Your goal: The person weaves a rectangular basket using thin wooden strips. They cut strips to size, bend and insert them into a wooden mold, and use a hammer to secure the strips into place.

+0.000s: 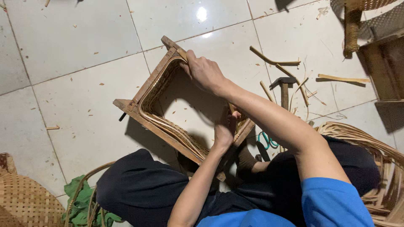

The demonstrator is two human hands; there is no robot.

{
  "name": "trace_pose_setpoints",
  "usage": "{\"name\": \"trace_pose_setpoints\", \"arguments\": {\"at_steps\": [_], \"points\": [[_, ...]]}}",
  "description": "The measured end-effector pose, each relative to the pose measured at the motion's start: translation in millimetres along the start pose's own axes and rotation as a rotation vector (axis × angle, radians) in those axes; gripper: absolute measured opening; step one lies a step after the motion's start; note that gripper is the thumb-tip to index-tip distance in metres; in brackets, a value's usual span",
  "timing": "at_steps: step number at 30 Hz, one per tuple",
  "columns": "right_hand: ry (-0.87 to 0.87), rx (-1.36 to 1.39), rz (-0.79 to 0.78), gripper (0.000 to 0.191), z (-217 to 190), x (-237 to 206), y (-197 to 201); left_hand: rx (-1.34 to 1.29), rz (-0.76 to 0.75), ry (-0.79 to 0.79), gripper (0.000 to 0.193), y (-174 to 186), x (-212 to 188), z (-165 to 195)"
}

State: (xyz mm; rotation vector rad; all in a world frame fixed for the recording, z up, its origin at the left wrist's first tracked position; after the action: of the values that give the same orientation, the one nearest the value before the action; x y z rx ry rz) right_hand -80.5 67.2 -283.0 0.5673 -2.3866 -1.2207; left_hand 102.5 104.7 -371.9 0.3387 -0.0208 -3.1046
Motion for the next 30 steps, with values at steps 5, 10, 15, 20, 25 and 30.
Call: {"name": "trace_pose_setpoints", "arguments": {"at_steps": [5, 10, 15, 20, 25, 30], "points": [[0.058, 0.046, -0.132, 0.028, 21, 29, -65, -0.374, -0.026, 0.198, 0.022, -2, 27, -46], [0.063, -0.021, -0.253, 0.019, 39, 50, -131, 0.174, 0.126, 0.058, 0.03, 24, 46, -35], [0.05, -0.041, -0.36, 0.02, 46, 55, -168, 0.282, 0.112, 0.19, 0.022, 34, 55, -42], [0.067, -0.038, -0.396, 0.021, 39, 59, -176, 0.156, 0.139, 0.074, 0.035, 45, 51, -17], [0.077, -0.1, -0.456, 0.021, 36, 60, -180, 0.067, 0.047, 0.331, 0.029, 37, 58, -48], [0.283, -0.183, -0.42, 0.045, 35, 42, -140, -0.089, 0.034, 0.449, 0.017, 27, 73, -76]]}}
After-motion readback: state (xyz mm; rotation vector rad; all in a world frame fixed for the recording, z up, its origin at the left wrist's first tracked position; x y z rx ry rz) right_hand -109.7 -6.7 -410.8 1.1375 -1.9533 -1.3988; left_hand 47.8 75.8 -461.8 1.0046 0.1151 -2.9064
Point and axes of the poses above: each hand's wrist, its own x-axis towards the middle knuckle, its own y-axis out of the back of the hand, z = x × y, the point moved 10 cm from there along x, towards the middle knuckle, and after that the axes turned 9 degrees about y, right-handed, at the moved point
